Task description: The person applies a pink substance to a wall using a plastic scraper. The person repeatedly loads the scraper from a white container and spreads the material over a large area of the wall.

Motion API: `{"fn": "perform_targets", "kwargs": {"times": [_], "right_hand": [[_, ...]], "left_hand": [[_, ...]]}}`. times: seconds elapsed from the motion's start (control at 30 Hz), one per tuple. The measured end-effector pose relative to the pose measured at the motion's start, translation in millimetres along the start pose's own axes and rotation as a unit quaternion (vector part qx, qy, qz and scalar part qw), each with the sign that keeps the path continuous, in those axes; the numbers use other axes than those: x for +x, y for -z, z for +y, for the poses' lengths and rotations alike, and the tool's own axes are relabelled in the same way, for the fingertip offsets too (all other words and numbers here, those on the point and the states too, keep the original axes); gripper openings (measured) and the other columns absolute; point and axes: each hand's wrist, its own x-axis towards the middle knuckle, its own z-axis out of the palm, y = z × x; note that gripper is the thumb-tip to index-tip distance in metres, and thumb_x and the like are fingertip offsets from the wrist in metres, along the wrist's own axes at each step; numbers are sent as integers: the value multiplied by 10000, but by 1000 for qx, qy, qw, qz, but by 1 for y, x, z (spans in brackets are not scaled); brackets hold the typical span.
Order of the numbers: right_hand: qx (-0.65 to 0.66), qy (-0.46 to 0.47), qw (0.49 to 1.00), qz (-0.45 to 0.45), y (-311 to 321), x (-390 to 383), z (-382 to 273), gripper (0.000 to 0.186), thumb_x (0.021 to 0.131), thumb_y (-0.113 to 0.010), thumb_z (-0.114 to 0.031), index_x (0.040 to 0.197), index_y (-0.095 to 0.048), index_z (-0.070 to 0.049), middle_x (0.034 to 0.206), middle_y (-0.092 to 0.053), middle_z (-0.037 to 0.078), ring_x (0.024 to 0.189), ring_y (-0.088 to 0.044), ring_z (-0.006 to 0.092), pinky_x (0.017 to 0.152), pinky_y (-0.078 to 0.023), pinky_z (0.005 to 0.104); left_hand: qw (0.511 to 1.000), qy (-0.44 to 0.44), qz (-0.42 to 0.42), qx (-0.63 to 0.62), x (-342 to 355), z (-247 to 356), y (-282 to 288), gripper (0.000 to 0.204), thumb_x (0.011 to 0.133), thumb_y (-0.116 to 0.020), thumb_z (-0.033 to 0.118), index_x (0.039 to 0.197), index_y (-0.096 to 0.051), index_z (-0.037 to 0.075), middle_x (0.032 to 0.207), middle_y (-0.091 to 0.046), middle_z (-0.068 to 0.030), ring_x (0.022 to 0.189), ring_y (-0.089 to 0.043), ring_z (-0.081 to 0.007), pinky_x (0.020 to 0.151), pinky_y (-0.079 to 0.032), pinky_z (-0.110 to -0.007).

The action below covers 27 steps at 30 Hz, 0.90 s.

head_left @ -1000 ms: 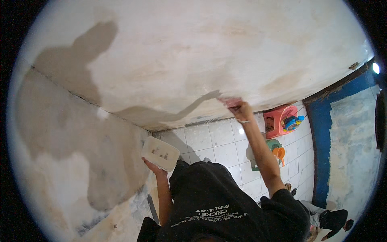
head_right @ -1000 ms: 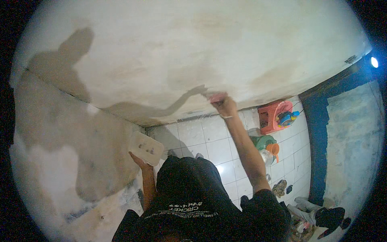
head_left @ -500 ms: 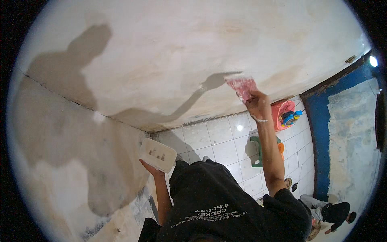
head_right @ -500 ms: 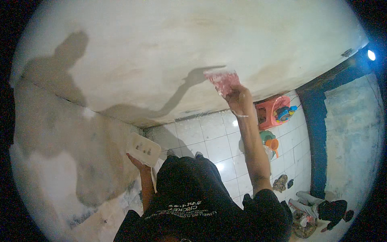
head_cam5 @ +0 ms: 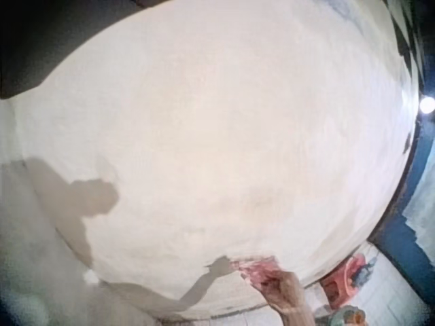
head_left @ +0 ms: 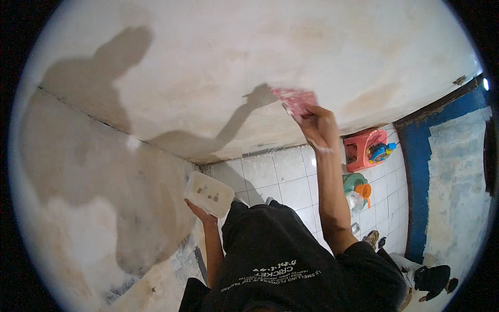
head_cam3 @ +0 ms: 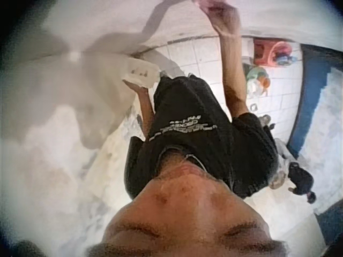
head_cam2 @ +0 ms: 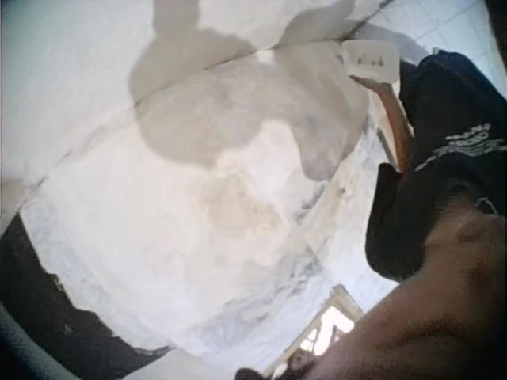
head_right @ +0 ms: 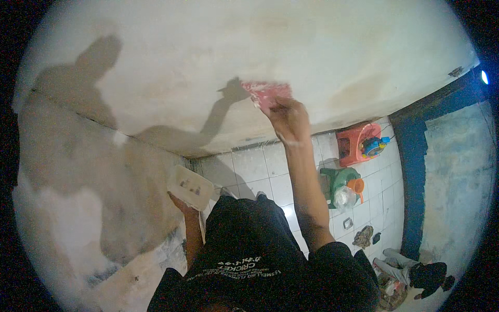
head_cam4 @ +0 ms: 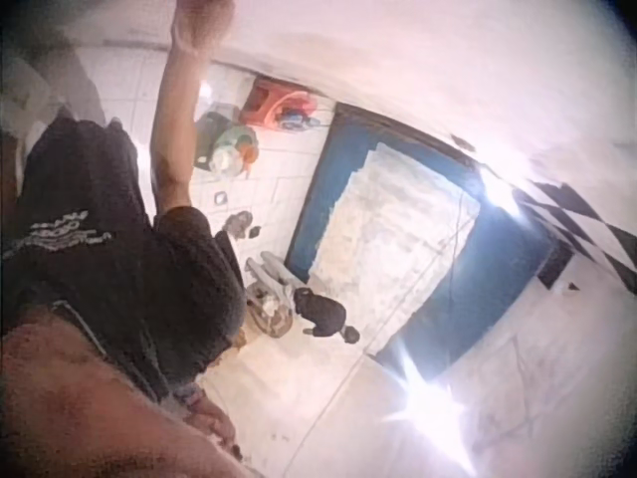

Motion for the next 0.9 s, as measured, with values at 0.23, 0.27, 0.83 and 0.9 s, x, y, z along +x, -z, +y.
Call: {"fn": "perform_targets", "kwargs": {"times": [0.23, 0.27, 0.83, 0.9], "right_hand": [[-15, -14, 994, 111, 108, 5, -9, 296, 851, -382, 21, 1097, -452, 171, 1117, -544, 269, 1059, -552, 352, 969, -451, 482], [-56, -49, 988, 133, 146, 22, 1, 297, 844, -381, 26, 1092, -456, 171, 1115, -543, 272, 1042, -559, 358, 953, -465, 479], [-105, 9, 992, 72, 195, 20, -100, 177, 835, -461, -18, 877, -590, 95, 915, -642, 197, 863, -636, 270, 754, -531, 400], [-153, -23, 980, 126, 298, 67, -76, 276, 826, -380, -39, 861, -583, 144, 877, -635, 273, 816, -637, 335, 732, -539, 427]], "left_hand": [[999, -1, 16, -27, 8, -5, 23, 740, 864, -317, 681, 1367, -348, 140, 1352, -398, -118, 1190, -419, -330, 964, -378, -513], [1000, -13, 12, -11, 9, -6, 29, 737, 863, -319, 681, 1368, -349, 145, 1352, -399, -116, 1187, -422, -329, 964, -378, -512], [998, -25, 24, 55, -54, -95, -60, 689, 840, -369, 679, 1320, -401, 187, 1279, -443, -70, 1124, -462, -317, 878, -432, -538], [996, -41, 9, 80, -65, -117, -91, 665, 850, -361, 669, 1303, -418, 185, 1243, -471, -63, 1099, -484, -310, 845, -454, -529]]}}
